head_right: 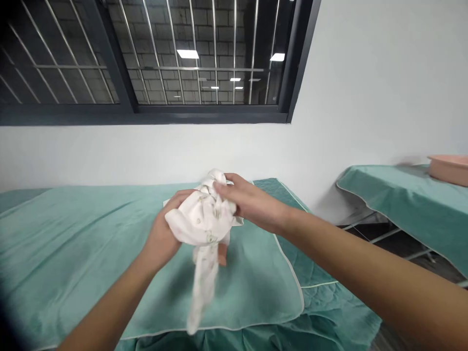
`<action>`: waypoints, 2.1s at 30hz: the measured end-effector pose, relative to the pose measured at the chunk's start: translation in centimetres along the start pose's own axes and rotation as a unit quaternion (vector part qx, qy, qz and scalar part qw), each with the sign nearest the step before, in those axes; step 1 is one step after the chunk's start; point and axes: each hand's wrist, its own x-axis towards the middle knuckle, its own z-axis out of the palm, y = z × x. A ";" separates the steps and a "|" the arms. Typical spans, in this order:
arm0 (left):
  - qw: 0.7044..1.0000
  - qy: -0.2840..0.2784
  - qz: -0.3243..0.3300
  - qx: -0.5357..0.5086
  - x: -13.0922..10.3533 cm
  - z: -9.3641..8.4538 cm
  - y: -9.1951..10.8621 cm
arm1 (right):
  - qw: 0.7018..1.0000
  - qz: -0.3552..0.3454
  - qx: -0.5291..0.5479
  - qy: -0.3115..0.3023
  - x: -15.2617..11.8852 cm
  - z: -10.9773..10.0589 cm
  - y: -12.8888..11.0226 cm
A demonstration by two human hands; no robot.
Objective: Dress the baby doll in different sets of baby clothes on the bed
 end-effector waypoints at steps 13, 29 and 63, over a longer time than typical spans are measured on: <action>0.980 0.105 0.026 -0.165 2.0 -5.1 7.9 | 0.986 -0.035 -0.154 0.047 -2.0 1.4 -3.9; 0.947 -0.187 -0.182 -0.185 1.4 -2.5 2.0 | 0.992 -0.099 0.071 -0.036 -0.3 2.3 -3.2; 0.935 -0.249 -0.205 -0.146 2.7 -3.9 5.1 | 0.986 -0.151 -0.063 -0.041 2.8 1.5 -3.1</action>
